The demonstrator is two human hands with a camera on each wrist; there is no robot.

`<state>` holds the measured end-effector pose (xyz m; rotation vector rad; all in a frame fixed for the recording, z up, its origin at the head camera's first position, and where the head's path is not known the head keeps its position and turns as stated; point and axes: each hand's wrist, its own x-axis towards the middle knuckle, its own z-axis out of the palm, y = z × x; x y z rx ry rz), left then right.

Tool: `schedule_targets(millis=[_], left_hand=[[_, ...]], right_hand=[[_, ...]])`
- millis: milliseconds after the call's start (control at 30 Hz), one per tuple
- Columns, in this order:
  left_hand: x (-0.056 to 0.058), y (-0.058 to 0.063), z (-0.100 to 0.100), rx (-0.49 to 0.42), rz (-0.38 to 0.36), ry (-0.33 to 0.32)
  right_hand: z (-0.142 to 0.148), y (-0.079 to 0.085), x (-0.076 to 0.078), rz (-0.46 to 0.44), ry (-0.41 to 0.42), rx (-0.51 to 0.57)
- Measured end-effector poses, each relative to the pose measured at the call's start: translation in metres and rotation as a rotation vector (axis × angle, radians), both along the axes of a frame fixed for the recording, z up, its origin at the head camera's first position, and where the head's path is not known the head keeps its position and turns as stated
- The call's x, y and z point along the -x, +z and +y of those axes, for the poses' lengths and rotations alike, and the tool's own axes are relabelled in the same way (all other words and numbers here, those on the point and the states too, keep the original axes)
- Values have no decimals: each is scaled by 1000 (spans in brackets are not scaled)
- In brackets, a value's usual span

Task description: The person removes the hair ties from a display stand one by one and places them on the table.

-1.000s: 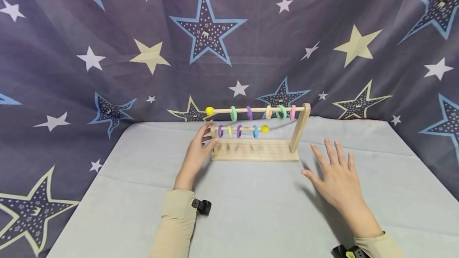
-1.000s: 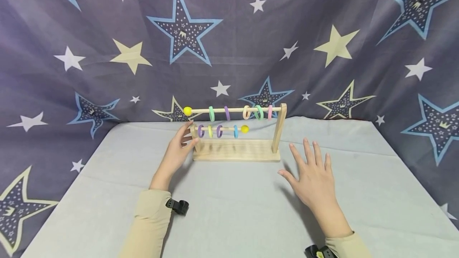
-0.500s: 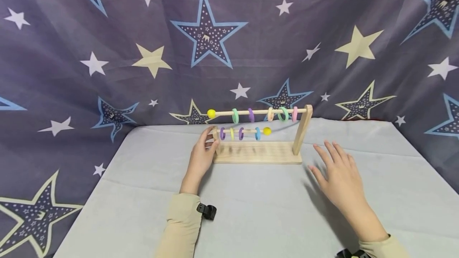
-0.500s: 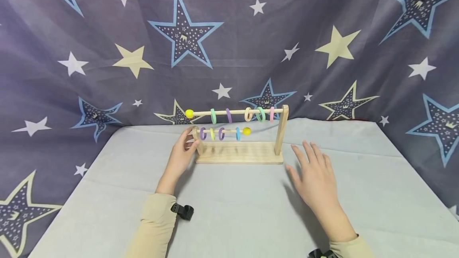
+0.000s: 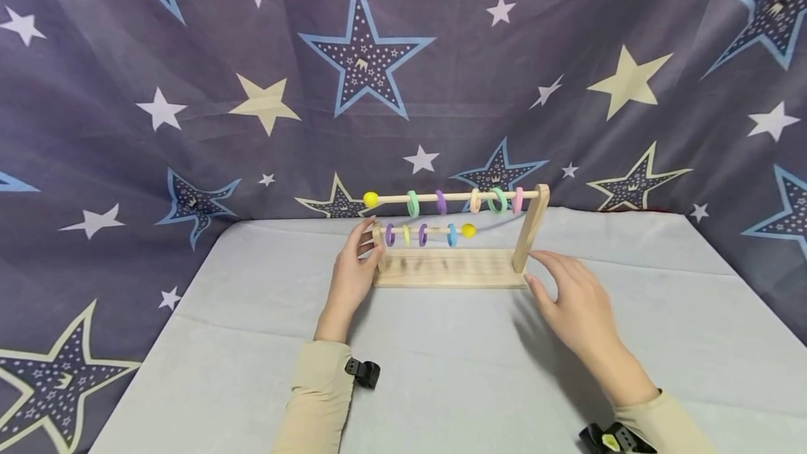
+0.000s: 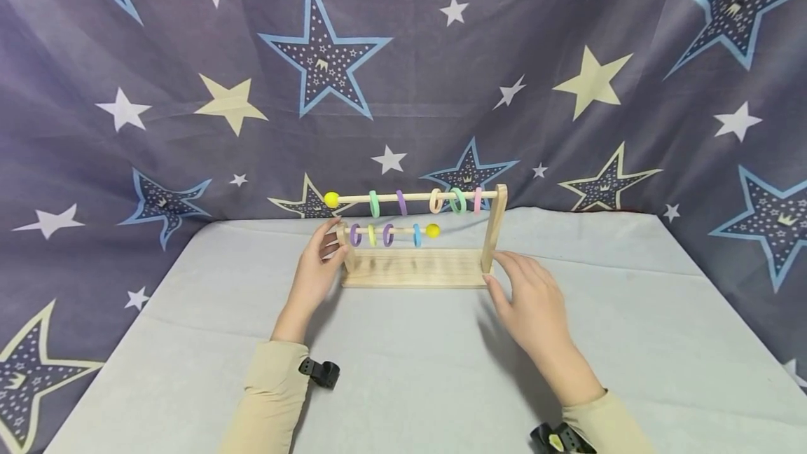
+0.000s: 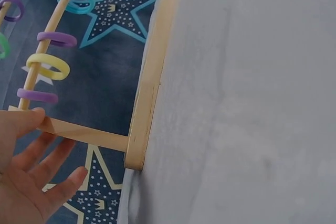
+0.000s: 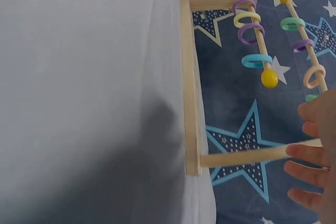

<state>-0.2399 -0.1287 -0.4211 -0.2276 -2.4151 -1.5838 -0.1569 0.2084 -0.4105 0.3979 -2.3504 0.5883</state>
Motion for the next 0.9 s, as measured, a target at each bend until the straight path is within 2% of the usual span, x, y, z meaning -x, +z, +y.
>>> schedule_targets(millis=[100, 367, 533, 900], left_hand=[[0, 1, 0, -30, 5, -2], [3, 3, 3, 37, 20, 10], [3, 2, 3, 73, 1, 23], [3, -2, 1, 96, 28, 20]], right_hand=[[-7, 1, 6, -13, 14, 15], [-29, 0, 24, -38, 37, 90], [-43, -4, 34, -56, 69, 199], [-71, -12, 54, -197, 100, 495]])
